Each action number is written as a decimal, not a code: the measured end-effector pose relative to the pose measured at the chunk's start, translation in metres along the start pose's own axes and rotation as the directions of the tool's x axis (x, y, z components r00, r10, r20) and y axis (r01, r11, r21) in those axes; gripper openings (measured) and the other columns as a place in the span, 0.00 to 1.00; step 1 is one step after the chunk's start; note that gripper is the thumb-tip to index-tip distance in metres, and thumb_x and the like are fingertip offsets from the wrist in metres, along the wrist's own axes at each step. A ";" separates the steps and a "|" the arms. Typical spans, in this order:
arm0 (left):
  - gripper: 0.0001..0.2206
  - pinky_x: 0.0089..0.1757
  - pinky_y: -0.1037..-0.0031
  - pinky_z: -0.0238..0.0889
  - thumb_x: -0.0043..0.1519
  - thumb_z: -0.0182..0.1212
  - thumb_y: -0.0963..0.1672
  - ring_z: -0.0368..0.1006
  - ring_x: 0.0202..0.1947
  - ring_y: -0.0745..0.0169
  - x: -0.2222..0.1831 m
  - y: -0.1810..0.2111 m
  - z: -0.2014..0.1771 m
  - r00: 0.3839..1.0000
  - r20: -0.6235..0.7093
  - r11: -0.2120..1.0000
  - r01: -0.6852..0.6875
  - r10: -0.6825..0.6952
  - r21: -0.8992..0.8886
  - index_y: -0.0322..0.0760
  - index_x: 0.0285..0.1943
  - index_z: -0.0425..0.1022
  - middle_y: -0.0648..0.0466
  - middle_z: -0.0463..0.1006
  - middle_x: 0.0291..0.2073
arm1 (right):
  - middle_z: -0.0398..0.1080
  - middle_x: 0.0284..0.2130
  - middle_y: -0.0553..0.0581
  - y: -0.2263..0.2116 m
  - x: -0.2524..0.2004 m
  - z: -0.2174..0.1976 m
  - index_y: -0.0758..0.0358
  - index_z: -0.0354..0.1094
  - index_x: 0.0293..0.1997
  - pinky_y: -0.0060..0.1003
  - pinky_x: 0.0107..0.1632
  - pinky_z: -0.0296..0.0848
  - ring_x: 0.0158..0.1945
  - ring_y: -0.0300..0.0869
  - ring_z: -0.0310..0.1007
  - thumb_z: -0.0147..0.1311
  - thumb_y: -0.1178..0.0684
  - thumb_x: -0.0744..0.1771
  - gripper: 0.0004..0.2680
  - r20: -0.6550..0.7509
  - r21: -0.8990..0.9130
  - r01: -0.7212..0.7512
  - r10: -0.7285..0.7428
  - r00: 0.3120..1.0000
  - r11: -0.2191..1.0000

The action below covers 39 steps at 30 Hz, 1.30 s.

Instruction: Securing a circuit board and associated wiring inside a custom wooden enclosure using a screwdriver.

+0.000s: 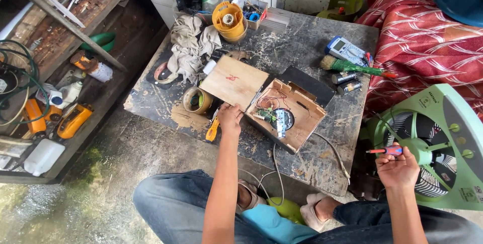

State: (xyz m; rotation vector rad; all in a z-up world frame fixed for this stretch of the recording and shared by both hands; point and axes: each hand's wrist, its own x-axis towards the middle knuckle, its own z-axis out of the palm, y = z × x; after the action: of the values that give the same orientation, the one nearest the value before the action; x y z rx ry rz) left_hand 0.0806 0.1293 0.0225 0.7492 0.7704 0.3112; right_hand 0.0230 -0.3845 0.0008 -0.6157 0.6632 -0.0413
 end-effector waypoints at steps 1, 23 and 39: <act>0.15 0.47 0.58 0.66 0.58 0.62 0.33 0.77 0.34 0.57 -0.004 -0.002 -0.003 1.000 -0.002 1.000 0.001 -0.001 -0.001 0.45 0.30 0.63 0.51 0.80 0.29 | 0.64 0.22 0.43 0.000 0.002 -0.004 0.51 0.73 0.43 0.24 0.32 0.63 0.25 0.29 0.63 0.56 0.45 0.68 0.06 -0.001 -0.002 -0.001 0.001 1.000 1.000; 0.10 0.43 0.62 0.75 0.62 0.58 0.35 0.61 0.33 0.69 -0.080 -0.027 -0.041 0.873 0.102 0.843 -0.487 0.477 0.227 0.42 0.43 0.64 0.60 0.63 0.32 | 0.67 0.24 0.43 0.002 -0.012 0.010 0.51 0.70 0.36 0.23 0.32 0.63 0.25 0.29 0.62 0.59 0.46 0.67 0.05 -0.003 -0.008 -0.023 0.023 1.000 1.000; 0.18 0.43 0.62 0.75 0.61 0.59 0.34 0.52 0.30 0.69 -0.066 -0.033 -0.048 0.887 0.069 0.870 -0.461 0.456 0.173 0.44 0.34 0.52 0.60 0.52 0.31 | 0.66 0.26 0.44 0.007 -0.002 0.005 0.54 0.74 0.44 0.24 0.32 0.63 0.25 0.30 0.62 0.57 0.46 0.67 0.08 0.025 -0.021 -0.033 0.034 0.999 0.999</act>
State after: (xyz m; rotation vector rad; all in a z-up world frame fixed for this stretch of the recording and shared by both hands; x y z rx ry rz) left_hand 0.0002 0.0966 0.0098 1.1132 0.5918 0.6654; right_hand 0.0233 -0.3762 0.0012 -0.6241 0.6498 0.0046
